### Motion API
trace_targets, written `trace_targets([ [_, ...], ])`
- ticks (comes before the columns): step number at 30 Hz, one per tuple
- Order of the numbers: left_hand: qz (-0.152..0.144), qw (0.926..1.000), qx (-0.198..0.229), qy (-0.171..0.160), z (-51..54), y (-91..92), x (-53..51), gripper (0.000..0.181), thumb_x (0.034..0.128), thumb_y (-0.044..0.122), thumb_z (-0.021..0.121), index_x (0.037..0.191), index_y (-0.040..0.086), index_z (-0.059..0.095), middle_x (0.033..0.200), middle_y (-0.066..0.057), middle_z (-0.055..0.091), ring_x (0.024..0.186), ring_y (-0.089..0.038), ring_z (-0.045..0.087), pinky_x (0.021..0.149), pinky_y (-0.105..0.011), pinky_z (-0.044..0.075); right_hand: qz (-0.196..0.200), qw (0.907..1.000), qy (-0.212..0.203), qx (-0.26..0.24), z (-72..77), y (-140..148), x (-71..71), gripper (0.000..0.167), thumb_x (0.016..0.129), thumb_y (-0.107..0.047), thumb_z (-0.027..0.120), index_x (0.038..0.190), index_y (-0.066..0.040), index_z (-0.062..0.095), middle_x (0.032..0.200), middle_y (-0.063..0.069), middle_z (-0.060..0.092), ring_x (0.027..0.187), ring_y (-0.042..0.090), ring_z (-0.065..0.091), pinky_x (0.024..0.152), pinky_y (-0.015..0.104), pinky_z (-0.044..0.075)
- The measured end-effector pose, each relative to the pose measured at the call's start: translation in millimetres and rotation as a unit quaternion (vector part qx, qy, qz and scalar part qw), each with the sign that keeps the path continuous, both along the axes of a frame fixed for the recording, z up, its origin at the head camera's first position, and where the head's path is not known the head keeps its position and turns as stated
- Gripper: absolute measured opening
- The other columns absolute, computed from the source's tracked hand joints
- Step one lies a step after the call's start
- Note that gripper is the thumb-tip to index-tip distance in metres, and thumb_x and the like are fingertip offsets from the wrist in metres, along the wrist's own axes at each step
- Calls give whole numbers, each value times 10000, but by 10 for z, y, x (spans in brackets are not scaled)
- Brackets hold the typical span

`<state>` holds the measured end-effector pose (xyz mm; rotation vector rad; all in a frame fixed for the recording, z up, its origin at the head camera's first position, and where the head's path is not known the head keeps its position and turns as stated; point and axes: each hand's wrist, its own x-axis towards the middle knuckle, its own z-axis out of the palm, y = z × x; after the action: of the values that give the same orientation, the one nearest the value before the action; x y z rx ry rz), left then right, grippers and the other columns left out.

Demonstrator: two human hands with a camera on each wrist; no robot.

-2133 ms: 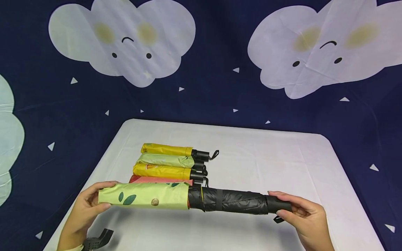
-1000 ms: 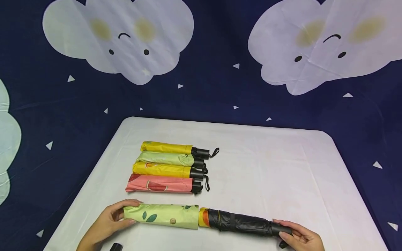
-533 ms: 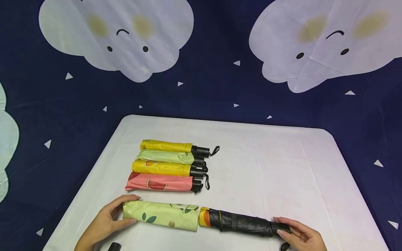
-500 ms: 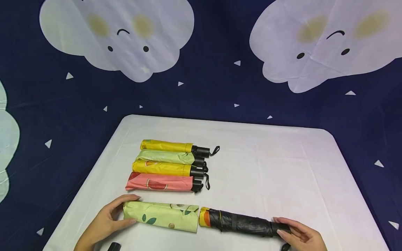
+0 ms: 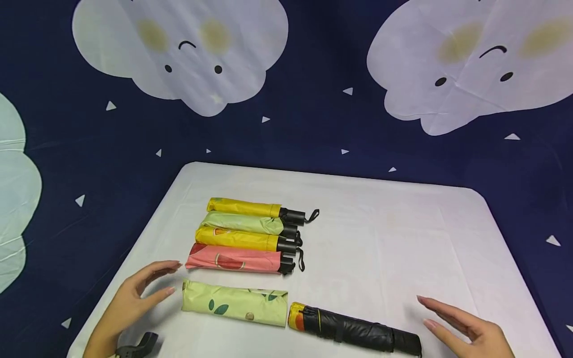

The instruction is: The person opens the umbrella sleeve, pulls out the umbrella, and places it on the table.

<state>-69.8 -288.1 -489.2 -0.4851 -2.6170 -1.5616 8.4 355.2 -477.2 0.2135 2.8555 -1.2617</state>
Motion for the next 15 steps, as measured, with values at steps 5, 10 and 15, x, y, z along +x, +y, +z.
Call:
trace_targets([
  [5,81,9984,-430,343,221,26,-335,490,874,60,818,1328,156,659,1288,-7,667,1199,-110,594,1021,-134,413,1004,9867,1199,436,418,-257,-376,395,886,-168,825,1263,-243,734,1209,-64,733,1108,-76,624,886,45,441],
  [10,-58,9986,-512,114,231,140,-605,404,899,163,813,1285,159,693,1282,27,667,1203,-103,577,1023,-135,399,1946,9519,2250,730,663,-786,-893,412,825,-133,872,1190,-291,766,1141,-139,739,1077,11,673,924,73,448],
  [15,-197,9998,66,-76,71,189,-693,343,910,72,783,1243,104,708,1238,-75,694,1176,-129,605,1020,-169,426,2482,9482,1949,372,570,-1298,-1200,282,876,-194,835,1140,-281,785,1089,-148,747,1001,109,723,855,254,579],
])
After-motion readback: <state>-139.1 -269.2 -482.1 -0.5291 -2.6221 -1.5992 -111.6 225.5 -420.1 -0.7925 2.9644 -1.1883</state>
